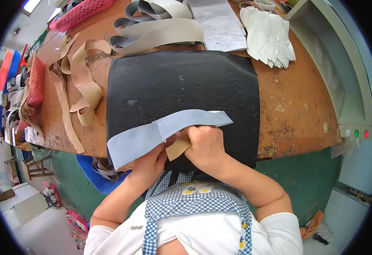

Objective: Assembling shoe upper components by hand at a workbench.

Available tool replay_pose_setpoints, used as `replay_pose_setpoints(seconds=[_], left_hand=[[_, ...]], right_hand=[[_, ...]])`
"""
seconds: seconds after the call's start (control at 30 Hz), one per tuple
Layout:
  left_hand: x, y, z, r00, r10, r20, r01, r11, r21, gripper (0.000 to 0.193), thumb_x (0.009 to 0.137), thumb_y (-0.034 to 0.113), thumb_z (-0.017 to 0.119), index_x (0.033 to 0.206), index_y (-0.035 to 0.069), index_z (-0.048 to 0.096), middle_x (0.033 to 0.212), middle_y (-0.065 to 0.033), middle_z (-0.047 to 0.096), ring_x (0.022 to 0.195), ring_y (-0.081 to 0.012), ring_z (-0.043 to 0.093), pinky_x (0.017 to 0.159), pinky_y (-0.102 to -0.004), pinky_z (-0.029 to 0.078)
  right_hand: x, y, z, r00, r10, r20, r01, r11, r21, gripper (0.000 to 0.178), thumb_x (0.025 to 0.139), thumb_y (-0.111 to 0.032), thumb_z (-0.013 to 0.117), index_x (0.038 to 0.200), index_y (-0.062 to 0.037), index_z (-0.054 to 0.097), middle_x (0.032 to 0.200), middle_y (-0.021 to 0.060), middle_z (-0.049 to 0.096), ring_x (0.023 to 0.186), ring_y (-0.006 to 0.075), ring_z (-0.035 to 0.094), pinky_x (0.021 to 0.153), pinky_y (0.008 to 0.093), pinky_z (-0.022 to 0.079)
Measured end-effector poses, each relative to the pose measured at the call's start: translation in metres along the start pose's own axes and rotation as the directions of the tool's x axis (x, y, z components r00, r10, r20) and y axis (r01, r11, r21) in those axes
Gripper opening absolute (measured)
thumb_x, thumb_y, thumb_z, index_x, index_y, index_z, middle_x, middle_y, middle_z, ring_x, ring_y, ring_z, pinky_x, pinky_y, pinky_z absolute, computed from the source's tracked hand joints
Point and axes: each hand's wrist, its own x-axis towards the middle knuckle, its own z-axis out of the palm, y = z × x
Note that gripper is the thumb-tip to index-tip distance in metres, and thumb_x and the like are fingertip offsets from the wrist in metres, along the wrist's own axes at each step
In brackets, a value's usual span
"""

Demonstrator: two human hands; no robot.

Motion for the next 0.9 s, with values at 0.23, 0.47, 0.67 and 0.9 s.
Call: replay_pose_setpoints(seconds=[0.23,0.47,0.67,0.9], left_hand=[[0.017,0.006,-0.021,1.000,-0.024,-0.017,0.024,1.000,0.005,0.031,0.080,0.006,0.071,0.111,0.005,0.066,0.112,-0.0179,0.060,0.099,-0.0364,0.059,0.082,-0.0440,0.049],[0.017,-0.007,-0.018,0.999,0.024,0.028,-0.028,0.988,0.149,0.047,0.077,0.016,0.077,0.116,-0.002,0.059,0.111,-0.0160,0.060,0.091,-0.0315,0.064,0.074,-0.0399,0.053],[0.012,-0.014,-0.011,0.999,-0.007,0.040,0.001,0.989,0.149,0.050,0.077,0.021,0.078,0.118,-0.001,0.059,0.113,-0.0166,0.062,0.093,-0.0315,0.066,0.076,-0.0399,0.054],[0.021,-0.004,-0.023,0.995,-0.093,0.026,0.094,0.995,-0.032,0.040,0.080,0.016,0.075,0.114,0.002,0.060,0.108,-0.0145,0.063,0.089,-0.0300,0.066,0.075,-0.0387,0.053]], right_hand=[[0.008,0.005,0.007,0.989,-0.090,-0.117,0.095,0.995,0.036,0.023,0.069,0.001,0.075,0.091,-0.0033,0.072,0.081,0.0114,0.070,0.071,0.0292,0.069,0.062,0.0358,0.053],[0.015,0.002,0.009,0.961,-0.195,-0.195,0.187,0.980,-0.062,0.028,0.064,0.006,0.072,0.090,-0.0038,0.066,0.082,0.0096,0.061,0.073,0.0290,0.061,0.062,0.0377,0.047],[0.013,0.006,0.013,0.978,-0.148,-0.148,0.145,0.989,-0.030,0.029,0.062,0.006,0.072,0.089,-0.0044,0.066,0.082,0.0093,0.061,0.074,0.0301,0.061,0.064,0.0390,0.047],[0.008,0.005,0.011,0.969,-0.199,-0.145,0.179,0.974,-0.142,0.028,0.062,0.004,0.074,0.088,-0.0041,0.067,0.082,0.0094,0.062,0.073,0.0294,0.064,0.062,0.0378,0.049]])
